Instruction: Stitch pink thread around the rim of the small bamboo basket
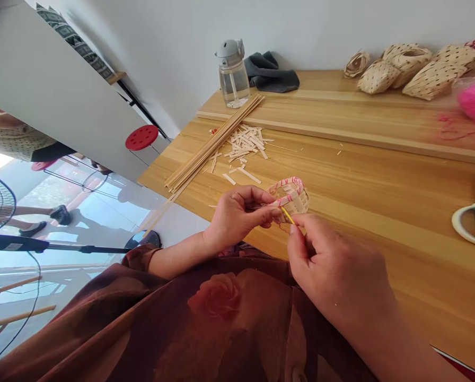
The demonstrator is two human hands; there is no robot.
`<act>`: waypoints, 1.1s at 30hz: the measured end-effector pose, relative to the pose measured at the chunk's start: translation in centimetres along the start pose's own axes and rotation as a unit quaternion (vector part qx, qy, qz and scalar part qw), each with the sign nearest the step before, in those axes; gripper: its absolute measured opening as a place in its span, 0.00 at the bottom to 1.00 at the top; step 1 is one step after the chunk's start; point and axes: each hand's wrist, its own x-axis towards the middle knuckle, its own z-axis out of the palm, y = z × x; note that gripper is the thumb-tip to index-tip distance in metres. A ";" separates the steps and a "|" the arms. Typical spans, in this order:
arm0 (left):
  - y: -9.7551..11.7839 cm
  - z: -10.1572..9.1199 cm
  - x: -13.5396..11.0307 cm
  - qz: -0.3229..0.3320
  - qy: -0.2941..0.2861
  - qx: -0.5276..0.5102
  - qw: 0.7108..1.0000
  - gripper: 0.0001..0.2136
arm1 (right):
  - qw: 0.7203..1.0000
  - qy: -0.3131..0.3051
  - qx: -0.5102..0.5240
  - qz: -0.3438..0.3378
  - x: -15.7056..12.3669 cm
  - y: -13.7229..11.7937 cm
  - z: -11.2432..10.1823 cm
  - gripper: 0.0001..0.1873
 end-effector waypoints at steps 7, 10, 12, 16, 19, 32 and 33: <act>-0.6 0.5 -0.5 0.133 0.048 0.131 0.981 0.16 | 0.930 -0.139 0.266 0.214 -0.4 0.1 1.0 0.15; -0.9 0.6 -0.7 0.252 0.064 0.229 0.938 0.13 | 0.932 -0.114 0.263 0.221 -0.9 -0.1 1.3 0.14; -1.0 0.6 -0.8 0.331 0.071 0.299 0.892 0.09 | 0.946 -0.079 0.234 0.208 -1.1 -0.3 1.3 0.12; -0.9 0.5 -1.0 0.456 0.077 0.386 0.798 0.05 | 0.892 -0.107 0.373 0.231 -1.2 -0.6 1.1 0.14; -0.5 0.1 -1.3 0.506 0.062 0.412 0.755 0.03 | 0.758 -0.168 0.571 0.266 -1.4 -0.5 1.3 0.16; 1.0 -0.8 -2.0 0.647 -0.012 0.477 0.595 0.08 | 0.655 -0.172 0.664 0.318 -2.9 -0.2 1.1 0.18; 1.0 -0.8 -2.0 0.642 -0.014 0.473 0.603 0.09 | 0.672 -0.159 0.652 0.313 -2.9 -0.3 1.1 0.18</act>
